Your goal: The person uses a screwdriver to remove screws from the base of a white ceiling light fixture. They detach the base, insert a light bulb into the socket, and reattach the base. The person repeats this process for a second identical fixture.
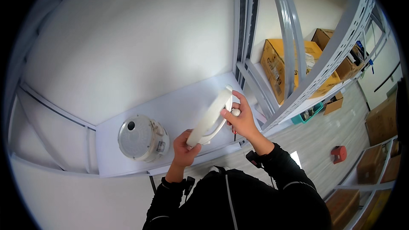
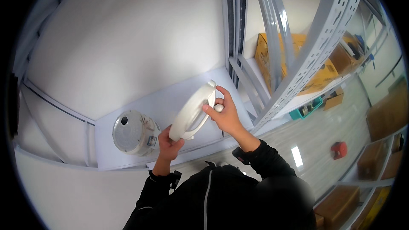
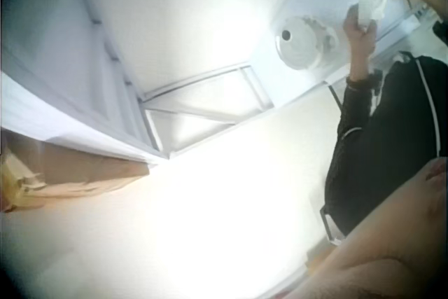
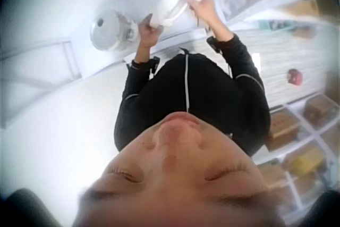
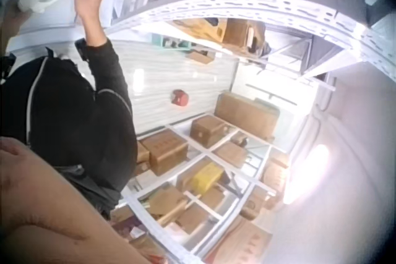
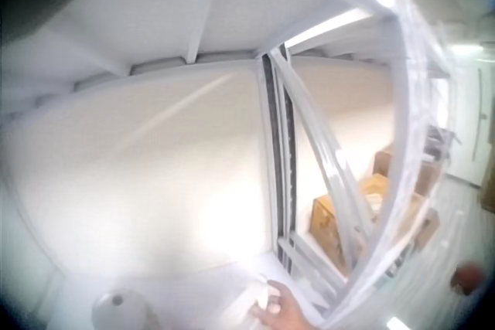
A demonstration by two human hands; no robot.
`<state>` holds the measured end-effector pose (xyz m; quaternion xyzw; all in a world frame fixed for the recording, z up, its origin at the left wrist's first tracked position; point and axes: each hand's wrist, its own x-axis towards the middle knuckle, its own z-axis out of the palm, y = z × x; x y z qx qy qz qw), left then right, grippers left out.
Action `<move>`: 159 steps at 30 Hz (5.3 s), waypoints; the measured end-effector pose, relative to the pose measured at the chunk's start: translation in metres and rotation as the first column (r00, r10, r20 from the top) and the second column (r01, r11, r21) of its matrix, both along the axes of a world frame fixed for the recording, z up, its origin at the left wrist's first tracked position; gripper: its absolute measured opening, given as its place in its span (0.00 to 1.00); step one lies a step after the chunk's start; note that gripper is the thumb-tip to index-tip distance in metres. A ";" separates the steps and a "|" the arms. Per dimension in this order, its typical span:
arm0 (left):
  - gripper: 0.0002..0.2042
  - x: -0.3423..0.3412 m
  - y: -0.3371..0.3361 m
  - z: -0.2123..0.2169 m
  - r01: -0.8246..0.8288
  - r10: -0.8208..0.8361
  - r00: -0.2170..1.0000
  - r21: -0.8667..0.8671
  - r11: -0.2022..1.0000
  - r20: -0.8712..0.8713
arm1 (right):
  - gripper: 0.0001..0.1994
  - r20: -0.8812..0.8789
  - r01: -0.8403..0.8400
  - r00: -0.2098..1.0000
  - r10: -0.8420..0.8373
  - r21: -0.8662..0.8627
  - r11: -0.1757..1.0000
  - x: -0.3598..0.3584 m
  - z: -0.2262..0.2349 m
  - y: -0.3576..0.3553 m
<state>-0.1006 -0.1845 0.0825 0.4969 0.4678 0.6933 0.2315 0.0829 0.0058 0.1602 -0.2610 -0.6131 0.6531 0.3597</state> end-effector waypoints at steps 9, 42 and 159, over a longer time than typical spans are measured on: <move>0.18 0.036 0.014 0.035 -0.261 0.253 0.928 0.007 0.965 -0.275 | 0.39 -0.045 0.085 0.996 -0.073 0.555 0.828 0.008 -0.004 -0.013; 0.22 0.034 0.023 0.025 -0.141 0.123 0.989 -0.255 0.957 -0.086 | 0.34 0.136 -0.017 0.986 -0.097 0.660 0.751 0.006 0.013 -0.004; 0.20 -0.002 0.075 -0.061 -0.324 0.086 0.788 -0.291 0.900 -0.610 | 0.11 0.180 -0.162 0.979 0.100 0.376 0.913 -0.005 -0.068 0.025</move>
